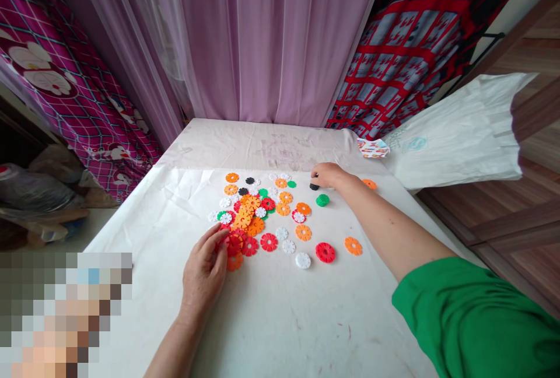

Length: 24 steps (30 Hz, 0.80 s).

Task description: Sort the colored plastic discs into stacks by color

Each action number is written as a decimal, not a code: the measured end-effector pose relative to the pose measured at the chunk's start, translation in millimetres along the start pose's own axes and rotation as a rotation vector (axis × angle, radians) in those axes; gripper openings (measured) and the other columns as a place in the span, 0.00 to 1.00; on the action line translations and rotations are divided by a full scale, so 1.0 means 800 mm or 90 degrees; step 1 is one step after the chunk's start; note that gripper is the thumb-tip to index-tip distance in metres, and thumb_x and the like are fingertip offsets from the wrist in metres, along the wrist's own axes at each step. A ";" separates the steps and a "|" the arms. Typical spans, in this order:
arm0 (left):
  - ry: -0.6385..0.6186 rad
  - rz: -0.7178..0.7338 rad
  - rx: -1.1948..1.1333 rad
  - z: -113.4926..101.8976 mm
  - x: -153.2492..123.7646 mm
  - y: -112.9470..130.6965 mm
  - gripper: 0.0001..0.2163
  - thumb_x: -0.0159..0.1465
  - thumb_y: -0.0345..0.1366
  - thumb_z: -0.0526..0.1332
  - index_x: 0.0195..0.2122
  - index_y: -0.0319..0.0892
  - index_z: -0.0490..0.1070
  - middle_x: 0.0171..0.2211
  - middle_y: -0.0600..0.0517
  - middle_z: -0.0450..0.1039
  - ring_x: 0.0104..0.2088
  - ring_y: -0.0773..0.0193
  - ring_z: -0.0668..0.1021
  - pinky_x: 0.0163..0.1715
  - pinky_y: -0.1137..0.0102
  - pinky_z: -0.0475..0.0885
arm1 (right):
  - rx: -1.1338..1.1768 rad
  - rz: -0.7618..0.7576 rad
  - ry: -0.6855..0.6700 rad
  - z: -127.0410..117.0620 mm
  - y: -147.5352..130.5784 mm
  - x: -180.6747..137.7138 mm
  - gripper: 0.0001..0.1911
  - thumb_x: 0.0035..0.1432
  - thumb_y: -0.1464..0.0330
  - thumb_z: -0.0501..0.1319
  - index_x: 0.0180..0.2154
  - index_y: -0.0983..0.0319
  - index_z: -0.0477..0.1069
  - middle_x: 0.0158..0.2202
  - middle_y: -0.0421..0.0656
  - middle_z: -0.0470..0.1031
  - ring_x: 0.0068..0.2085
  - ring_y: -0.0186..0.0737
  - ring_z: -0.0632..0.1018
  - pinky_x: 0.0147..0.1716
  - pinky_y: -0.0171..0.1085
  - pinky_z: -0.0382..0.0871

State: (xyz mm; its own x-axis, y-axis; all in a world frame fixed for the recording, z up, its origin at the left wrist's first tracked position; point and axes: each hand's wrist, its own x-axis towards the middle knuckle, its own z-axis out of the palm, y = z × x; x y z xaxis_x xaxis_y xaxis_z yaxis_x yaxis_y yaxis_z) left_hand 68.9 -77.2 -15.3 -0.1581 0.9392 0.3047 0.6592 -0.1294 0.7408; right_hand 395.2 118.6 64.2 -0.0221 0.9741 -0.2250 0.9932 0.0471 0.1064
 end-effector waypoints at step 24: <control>0.043 0.020 0.003 0.001 0.005 -0.003 0.15 0.62 0.38 0.53 0.44 0.46 0.76 0.53 0.48 0.74 0.50 0.58 0.77 0.50 0.62 0.73 | 0.372 -0.070 0.315 0.151 -0.041 -0.248 0.18 0.55 0.66 0.60 0.49 0.58 0.71 0.49 0.45 0.76 0.50 0.45 0.75 0.51 0.42 0.66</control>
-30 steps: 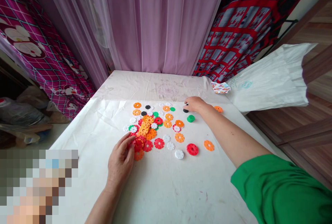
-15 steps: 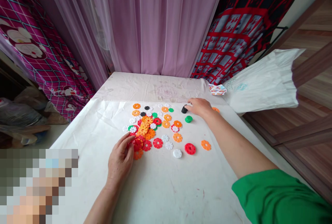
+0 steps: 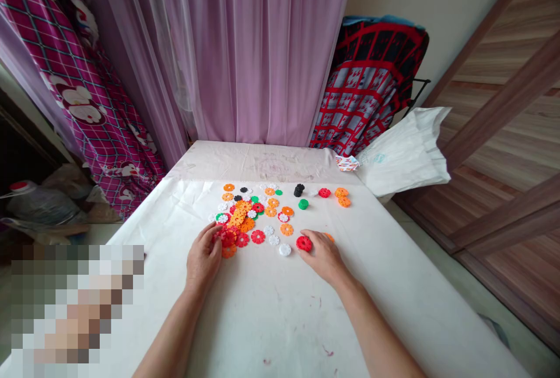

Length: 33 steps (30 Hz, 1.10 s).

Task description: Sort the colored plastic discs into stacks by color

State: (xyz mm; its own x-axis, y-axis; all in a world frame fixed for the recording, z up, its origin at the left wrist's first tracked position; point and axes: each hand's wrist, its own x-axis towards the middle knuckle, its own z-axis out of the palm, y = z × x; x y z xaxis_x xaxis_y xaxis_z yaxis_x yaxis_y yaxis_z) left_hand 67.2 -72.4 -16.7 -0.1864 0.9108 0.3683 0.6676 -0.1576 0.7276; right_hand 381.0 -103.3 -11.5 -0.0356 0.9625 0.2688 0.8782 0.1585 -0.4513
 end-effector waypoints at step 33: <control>-0.008 0.017 0.162 -0.005 -0.035 0.002 0.17 0.63 0.36 0.52 0.50 0.46 0.74 0.57 0.45 0.70 0.56 0.55 0.73 0.57 0.55 0.66 | -0.153 -0.018 -0.049 0.013 -0.047 0.050 0.07 0.62 0.64 0.58 0.37 0.56 0.74 0.39 0.43 0.79 0.47 0.45 0.72 0.37 0.37 0.63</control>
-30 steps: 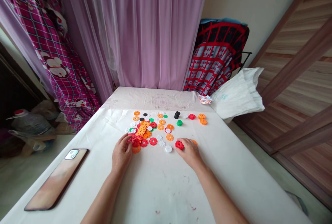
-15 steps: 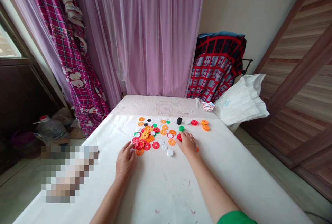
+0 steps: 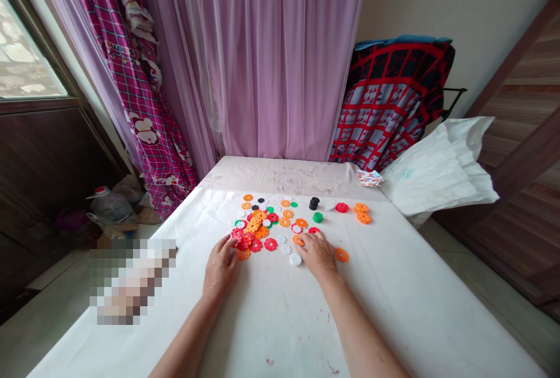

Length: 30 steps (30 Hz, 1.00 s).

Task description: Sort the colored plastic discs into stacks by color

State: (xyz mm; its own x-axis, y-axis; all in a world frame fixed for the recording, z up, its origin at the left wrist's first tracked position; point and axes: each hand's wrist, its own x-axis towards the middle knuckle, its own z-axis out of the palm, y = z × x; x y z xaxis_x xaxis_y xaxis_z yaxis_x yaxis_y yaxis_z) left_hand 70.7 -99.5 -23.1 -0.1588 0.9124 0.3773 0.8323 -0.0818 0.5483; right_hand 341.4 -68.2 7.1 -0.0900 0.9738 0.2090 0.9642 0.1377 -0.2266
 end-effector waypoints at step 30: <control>-0.127 0.036 0.204 0.003 0.001 0.013 0.27 0.67 0.49 0.48 0.65 0.43 0.58 0.66 0.43 0.59 0.66 0.49 0.60 0.63 0.47 0.52 | 0.047 0.199 0.165 0.011 0.118 -0.058 0.16 0.54 0.64 0.61 0.45 0.59 0.71 0.44 0.44 0.77 0.40 0.41 0.76 0.36 0.37 0.65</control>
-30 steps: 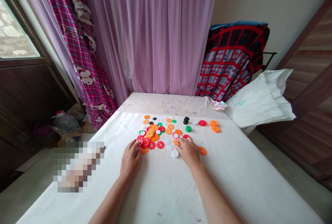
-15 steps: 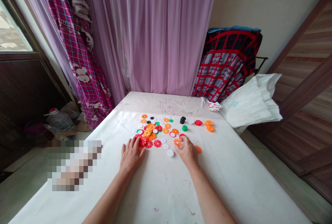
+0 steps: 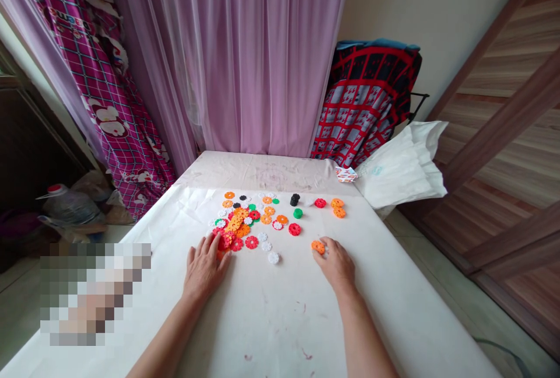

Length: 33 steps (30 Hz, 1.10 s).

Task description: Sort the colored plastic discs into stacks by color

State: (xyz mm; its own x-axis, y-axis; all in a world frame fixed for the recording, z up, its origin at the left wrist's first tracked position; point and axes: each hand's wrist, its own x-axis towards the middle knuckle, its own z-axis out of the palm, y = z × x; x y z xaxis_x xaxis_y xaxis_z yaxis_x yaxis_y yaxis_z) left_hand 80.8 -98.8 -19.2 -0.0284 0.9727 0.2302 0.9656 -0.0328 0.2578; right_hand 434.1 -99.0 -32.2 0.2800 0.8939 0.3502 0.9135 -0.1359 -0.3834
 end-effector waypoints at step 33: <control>0.001 0.125 -0.028 0.004 0.009 -0.012 0.31 0.66 0.51 0.53 0.67 0.45 0.52 0.69 0.40 0.49 0.68 0.47 0.56 0.64 0.47 0.54 | 0.162 -0.278 -0.048 0.012 -0.123 -0.049 0.18 0.54 0.66 0.62 0.48 0.60 0.69 0.45 0.47 0.76 0.46 0.45 0.75 0.45 0.42 0.70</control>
State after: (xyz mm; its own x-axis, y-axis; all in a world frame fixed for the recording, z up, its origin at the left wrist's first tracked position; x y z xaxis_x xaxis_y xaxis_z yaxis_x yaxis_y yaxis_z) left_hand 72.2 -90.6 -22.7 0.1588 0.9461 0.2822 0.9403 -0.2321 0.2489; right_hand 330.6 -116.6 -16.2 -0.1420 0.8740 0.4647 0.8371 0.3566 -0.4148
